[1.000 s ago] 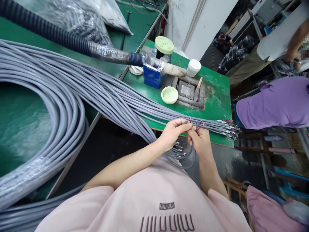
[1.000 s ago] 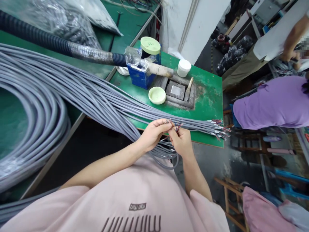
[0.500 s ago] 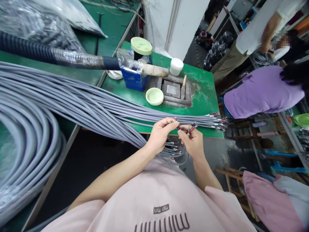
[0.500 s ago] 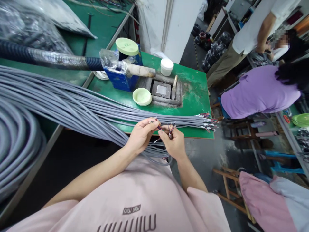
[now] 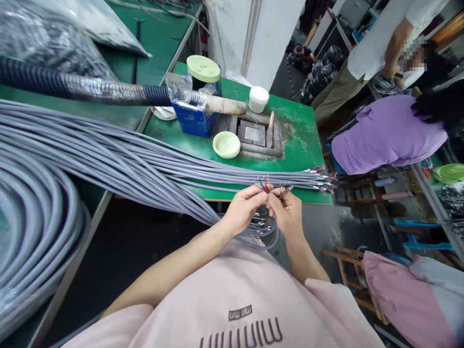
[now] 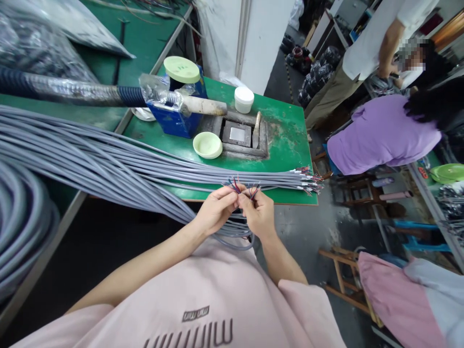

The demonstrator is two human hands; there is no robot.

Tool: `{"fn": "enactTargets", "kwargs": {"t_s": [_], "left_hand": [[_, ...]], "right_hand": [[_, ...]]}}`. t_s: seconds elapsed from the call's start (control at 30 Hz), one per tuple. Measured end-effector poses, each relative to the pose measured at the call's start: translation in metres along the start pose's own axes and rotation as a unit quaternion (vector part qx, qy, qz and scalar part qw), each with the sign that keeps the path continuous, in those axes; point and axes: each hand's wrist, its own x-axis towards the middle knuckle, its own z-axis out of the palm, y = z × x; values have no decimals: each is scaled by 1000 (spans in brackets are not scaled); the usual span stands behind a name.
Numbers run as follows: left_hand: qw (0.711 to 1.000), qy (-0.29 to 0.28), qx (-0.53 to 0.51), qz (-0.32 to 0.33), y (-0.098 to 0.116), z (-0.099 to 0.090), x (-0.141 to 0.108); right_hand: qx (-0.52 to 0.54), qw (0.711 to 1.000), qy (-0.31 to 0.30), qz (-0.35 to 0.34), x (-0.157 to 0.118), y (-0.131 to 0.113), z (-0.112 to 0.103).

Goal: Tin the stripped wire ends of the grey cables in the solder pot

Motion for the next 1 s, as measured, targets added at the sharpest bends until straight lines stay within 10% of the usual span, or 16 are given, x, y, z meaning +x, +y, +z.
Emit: {"fn": "enactTargets", "kwargs": {"t_s": [1.0], "left_hand": [[995, 101, 4, 11, 8, 5, -3]], "right_hand": [[1, 998, -49, 46, -3, 0, 8]]}}
